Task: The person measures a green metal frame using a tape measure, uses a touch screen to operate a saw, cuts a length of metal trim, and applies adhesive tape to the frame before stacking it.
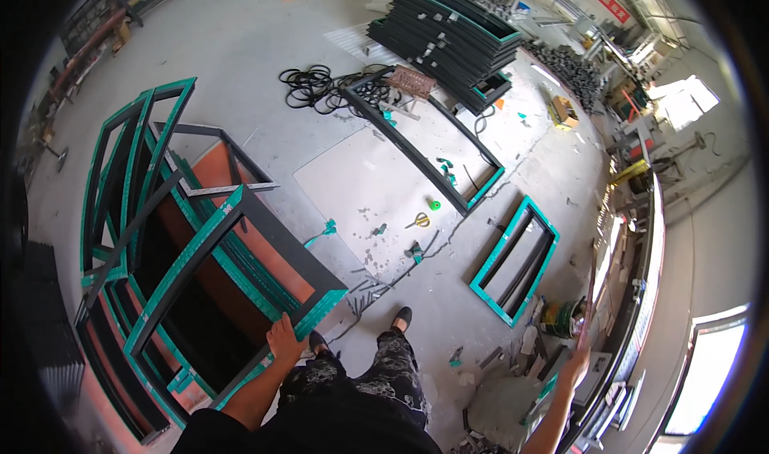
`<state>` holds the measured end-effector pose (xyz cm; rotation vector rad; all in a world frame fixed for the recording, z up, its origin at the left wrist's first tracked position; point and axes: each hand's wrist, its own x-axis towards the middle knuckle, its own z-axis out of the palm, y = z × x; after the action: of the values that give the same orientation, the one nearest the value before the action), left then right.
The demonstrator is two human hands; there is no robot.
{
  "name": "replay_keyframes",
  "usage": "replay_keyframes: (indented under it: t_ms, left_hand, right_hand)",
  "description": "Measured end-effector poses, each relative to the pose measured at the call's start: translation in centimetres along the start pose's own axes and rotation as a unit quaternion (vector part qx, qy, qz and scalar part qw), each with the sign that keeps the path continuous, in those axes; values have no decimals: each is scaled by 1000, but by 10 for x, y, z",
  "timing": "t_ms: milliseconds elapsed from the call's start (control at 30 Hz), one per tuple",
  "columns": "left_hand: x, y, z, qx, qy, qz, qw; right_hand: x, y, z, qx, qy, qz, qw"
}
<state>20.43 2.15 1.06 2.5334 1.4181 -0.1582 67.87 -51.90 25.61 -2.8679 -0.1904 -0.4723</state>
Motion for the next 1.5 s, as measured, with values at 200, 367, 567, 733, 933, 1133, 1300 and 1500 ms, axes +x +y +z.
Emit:
replay_keyframes:
  t_ms: [200,367,567,733,933,1133,1300,1500]
  left_hand:
    - [3,31,-4,114,42,-85,989]
    - [-10,39,55,147,37,-408,901]
    - [60,168,39,123,-51,-406,904]
    - [36,238,42,-151,-209,-455,852]
    - [168,289,50,-286,-223,-350,864]
    - [272,365,115,-265,-170,-184,931]
    - [345,453,235,-345,-190,-214,894]
    - [384,529,327,-415,-383,-180,805]
  right_hand:
    - [-7,105,120,-124,-239,-3,963]
    - [78,57,243,-54,-415,-6,908]
    - [189,-67,355,108,-434,-174,877]
    - [244,-220,464,100,-504,-273,813]
    - [243,-331,555,96,-585,-276,757]
    - [234,-348,743,-35,-626,-349,697]
    - [212,-322,927,-67,-554,-462,690]
    - [166,-294,1093,-60,-431,-610,663]
